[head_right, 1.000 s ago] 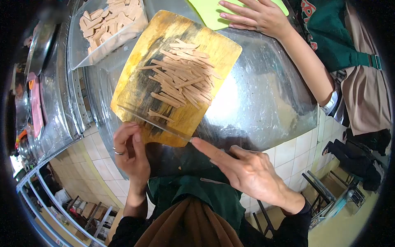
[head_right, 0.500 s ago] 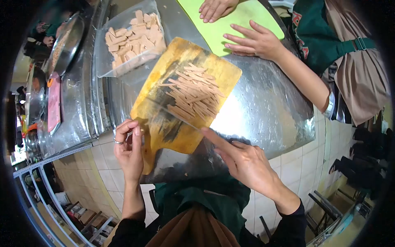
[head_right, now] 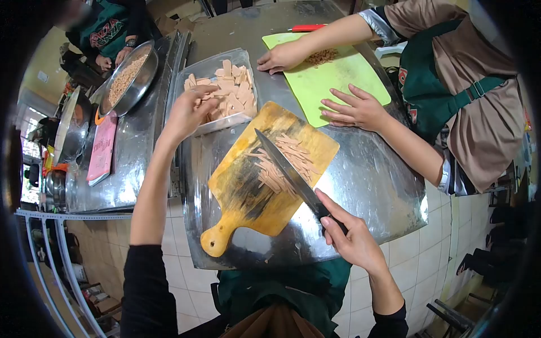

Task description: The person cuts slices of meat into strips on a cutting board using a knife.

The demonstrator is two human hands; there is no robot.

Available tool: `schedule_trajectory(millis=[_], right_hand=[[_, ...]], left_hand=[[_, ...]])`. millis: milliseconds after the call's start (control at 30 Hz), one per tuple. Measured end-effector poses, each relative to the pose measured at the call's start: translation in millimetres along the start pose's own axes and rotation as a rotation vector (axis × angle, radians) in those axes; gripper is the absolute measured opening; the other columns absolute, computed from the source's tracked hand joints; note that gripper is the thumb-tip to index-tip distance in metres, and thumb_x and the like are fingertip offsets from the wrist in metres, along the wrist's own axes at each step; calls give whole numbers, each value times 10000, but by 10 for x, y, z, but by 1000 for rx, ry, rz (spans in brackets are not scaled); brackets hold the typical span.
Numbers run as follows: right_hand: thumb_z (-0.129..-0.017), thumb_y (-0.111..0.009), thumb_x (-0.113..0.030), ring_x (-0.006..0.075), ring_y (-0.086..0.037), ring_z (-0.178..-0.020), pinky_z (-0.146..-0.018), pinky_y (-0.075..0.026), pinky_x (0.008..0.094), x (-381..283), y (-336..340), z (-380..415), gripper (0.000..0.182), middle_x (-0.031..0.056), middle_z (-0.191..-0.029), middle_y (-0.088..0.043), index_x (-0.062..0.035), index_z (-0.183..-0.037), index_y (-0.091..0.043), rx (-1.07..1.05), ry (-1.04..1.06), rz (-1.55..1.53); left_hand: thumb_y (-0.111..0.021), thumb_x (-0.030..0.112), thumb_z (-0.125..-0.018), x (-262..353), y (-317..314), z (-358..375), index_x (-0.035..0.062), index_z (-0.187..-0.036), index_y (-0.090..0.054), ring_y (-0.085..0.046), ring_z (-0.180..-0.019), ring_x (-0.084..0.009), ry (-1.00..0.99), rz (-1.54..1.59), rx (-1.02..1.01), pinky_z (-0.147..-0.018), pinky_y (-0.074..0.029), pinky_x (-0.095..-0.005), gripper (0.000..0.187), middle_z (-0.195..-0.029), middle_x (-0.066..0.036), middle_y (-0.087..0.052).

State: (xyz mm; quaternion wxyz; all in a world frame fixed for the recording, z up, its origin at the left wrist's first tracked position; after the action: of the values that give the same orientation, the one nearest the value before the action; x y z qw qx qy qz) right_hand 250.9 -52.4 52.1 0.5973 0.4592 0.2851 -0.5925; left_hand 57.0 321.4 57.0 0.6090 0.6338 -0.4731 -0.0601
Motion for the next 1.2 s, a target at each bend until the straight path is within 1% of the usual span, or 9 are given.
schedule_trajectory(millis=[167,300,567,633,800,900,1000,1100,1200], right_hand=[[-1059,-557,-96,90,-554,-643,-658,-508,289,55,-13,80,520,24,-755,-611,-181,-1568,-490,46,30,51],[-1049,-567,-76,95,-557,-647,-672,-520,290,124,8,143,522,49,-865,-685,-187,-1556,-507,66,60,34],[-1043,-580,-75,102,-564,-654,-671,-524,290,157,-27,215,524,67,-1010,-731,-184,-1551,-514,84,93,-5],[-1042,-581,-72,111,-568,-654,-677,-528,294,152,-77,225,522,83,-1089,-740,-177,-1548,-514,71,99,3],[-1041,-568,-59,97,-568,-630,-641,-523,277,168,-234,263,499,83,-1081,-745,-111,-1535,-517,47,212,98],[-1011,-599,-36,249,-715,-742,-779,-578,373,153,-291,330,530,150,-1383,-669,-144,-1524,-524,2,142,119],[-1000,-611,-26,352,-755,-841,-800,-586,414,192,-326,395,554,158,-1415,-637,-150,-1529,-510,19,182,182],[-989,-608,6,256,-708,-705,-731,-573,351,110,-382,445,555,163,-1292,-713,-142,-1518,-531,75,227,281],[-967,-626,30,369,-752,-891,-809,-581,385,72,-442,443,584,185,-1298,-696,-155,-1513,-537,87,234,423]], left_hand=[[-828,302,-873,9,-427,-402,81,-1256,-723,-693,-992,-222,19,-242,-312,-809,-546,-380,455,-1138,-138,-710],[-835,263,-869,98,-345,-358,35,-1102,-724,-701,-853,-201,112,-127,-312,-755,-542,-349,345,-930,-98,-727],[-753,111,-937,854,262,639,-4,-1018,-702,-672,-782,-174,-68,30,256,-711,-541,-318,150,-888,-109,-700],[-753,123,-918,1088,131,1082,26,-991,-664,-684,-820,-293,-100,-64,283,-689,-531,-396,151,-959,-132,-666],[-794,81,-859,1412,-441,1888,30,-1060,-669,-656,-939,-320,22,5,152,-805,-531,-403,242,-1033,-119,-658],[-799,32,-847,1504,-502,2066,4,-1085,-678,-665,-936,-279,141,143,135,-818,-540,-383,268,-1073,-129,-671],[-776,12,-863,1310,-450,2179,-4,-1119,-690,-674,-975,-278,207,239,141,-863,-546,-387,271,-1140,-133,-690],[-768,9,-868,1137,-388,2128,0,-1114,-712,-674,-980,-279,20,130,111,-886,-546,-386,252,-1151,-143,-701],[-783,39,-851,1185,-359,2033,31,-1099,-735,-666,-972,-309,-36,66,53,-847,-541,-396,253,-1127,-108,-712]])
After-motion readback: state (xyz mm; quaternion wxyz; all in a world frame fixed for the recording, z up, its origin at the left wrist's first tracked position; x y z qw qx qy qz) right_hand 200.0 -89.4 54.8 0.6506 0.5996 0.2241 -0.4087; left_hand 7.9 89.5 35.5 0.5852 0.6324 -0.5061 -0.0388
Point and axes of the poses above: each hand's wrist, its own z-axis away from the middle knuckle, its own y-axis out of the back of the hand, x = y × z, the point moved 4 cm from there along -z, towards the middle knuckle
